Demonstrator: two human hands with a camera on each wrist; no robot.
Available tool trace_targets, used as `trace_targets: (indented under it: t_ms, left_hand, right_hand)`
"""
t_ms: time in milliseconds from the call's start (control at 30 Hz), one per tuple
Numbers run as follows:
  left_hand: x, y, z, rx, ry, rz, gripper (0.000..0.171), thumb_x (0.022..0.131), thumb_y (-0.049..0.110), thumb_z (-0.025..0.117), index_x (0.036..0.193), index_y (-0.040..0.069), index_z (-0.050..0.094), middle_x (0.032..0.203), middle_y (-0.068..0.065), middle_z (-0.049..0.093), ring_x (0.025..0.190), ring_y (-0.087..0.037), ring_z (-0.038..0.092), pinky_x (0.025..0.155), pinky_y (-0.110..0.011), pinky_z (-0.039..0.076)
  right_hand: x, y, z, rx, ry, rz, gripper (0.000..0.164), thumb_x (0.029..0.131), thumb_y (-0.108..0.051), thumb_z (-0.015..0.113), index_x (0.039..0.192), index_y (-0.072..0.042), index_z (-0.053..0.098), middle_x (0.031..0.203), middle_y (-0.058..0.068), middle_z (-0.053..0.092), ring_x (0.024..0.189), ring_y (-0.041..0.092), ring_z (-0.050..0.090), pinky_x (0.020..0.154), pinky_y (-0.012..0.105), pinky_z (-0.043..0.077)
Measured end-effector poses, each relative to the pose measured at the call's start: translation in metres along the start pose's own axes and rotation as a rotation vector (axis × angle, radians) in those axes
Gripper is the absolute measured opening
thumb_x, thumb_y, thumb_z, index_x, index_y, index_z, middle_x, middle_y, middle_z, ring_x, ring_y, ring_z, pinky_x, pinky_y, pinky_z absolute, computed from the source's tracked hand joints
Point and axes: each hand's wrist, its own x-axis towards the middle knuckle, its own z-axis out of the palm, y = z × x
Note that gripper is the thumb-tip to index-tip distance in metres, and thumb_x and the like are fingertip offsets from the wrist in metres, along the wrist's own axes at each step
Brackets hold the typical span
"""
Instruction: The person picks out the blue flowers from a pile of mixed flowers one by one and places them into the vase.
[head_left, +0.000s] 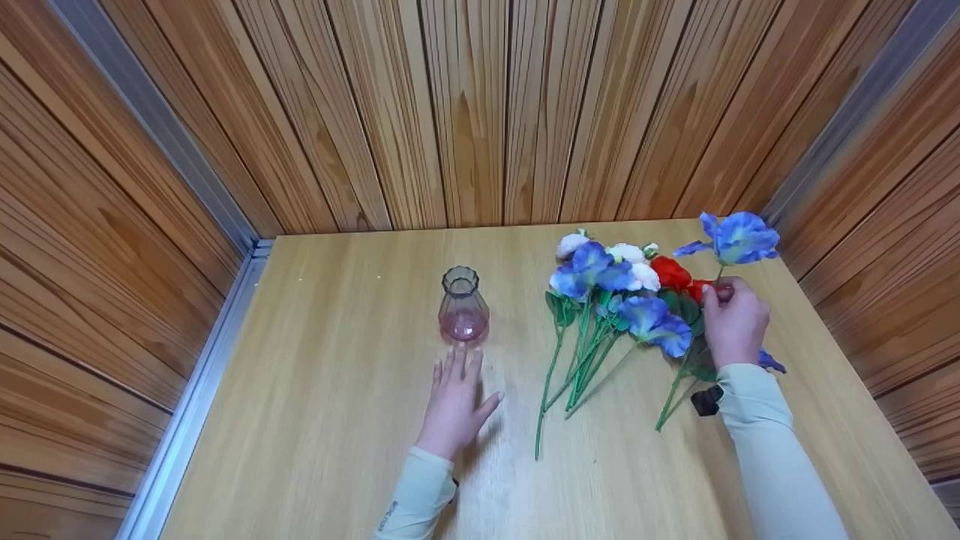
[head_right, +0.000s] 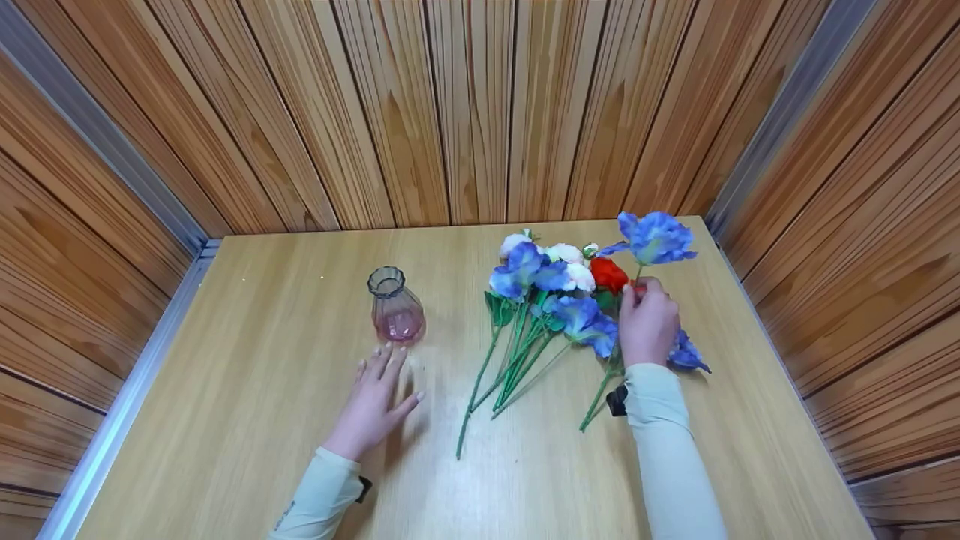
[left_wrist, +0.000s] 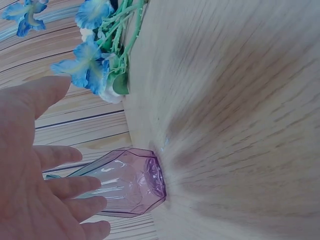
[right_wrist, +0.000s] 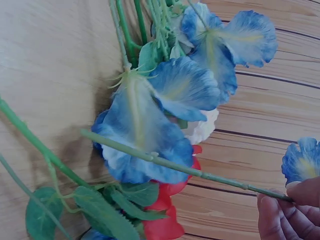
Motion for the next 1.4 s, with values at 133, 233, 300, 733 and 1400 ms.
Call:
trace_targets:
  t_ms: [133, 233, 300, 733, 1400]
  left_hand:
    - [0.000, 0.001, -0.001, -0.009, -0.002, -0.001, 0.076, 0.089, 0.044, 0.064, 0.147, 0.005, 0.035, 0.154, -0.020, 0.020, 0.140, -0.037, 0.020, 0.113, -0.054, 0.013]
    - [0.000, 0.002, -0.002, -0.012, -0.006, -0.006, 0.075, 0.089, 0.043, 0.064, 0.147, 0.005, 0.034, 0.155, -0.019, 0.019, 0.141, -0.037, 0.019, 0.113, -0.054, 0.013]
    - [0.000, 0.002, -0.002, -0.013, -0.008, -0.009, 0.075, 0.089, 0.042, 0.065, 0.147, 0.006, 0.034, 0.155, -0.019, 0.019, 0.141, -0.037, 0.019, 0.113, -0.054, 0.012]
    - [-0.001, 0.002, -0.001, -0.051, 0.002, -0.002, 0.072, 0.090, 0.041, 0.065, 0.145, 0.003, 0.038, 0.153, -0.020, 0.025, 0.141, -0.035, 0.019, 0.113, -0.053, 0.016]
    - [0.001, 0.005, -0.003, -0.183, -0.083, -0.069, 0.072, 0.090, 0.039, 0.065, 0.149, 0.013, 0.033, 0.155, -0.011, 0.026, 0.140, -0.030, 0.025, 0.111, -0.050, 0.023]
  right_hand:
    - [-0.001, -0.006, 0.000, 0.018, 0.014, -0.023, 0.028, 0.093, -0.020, 0.060, 0.105, 0.004, 0.066, 0.088, 0.018, 0.069, 0.073, 0.025, 0.062, 0.060, 0.013, 0.040]
    - [-0.003, -0.012, 0.000, 0.028, 0.018, -0.036, 0.025, 0.092, -0.019, 0.062, 0.104, 0.003, 0.067, 0.087, 0.017, 0.069, 0.072, 0.024, 0.062, 0.059, 0.009, 0.039]
    - [-0.005, -0.017, -0.001, 0.030, 0.005, -0.036, 0.026, 0.092, -0.020, 0.062, 0.105, 0.002, 0.067, 0.088, 0.016, 0.069, 0.072, 0.024, 0.062, 0.059, 0.009, 0.041]
    - [-0.013, -0.034, 0.001, 0.057, -0.009, -0.073, 0.025, 0.091, -0.019, 0.064, 0.106, 0.002, 0.067, 0.088, 0.015, 0.069, 0.074, 0.024, 0.064, 0.062, 0.016, 0.046]
    - [-0.027, -0.037, 0.006, 0.100, 0.024, -0.174, 0.019, 0.087, -0.012, 0.070, 0.100, 0.002, 0.068, 0.086, 0.013, 0.069, 0.069, 0.023, 0.064, 0.063, 0.008, 0.044]
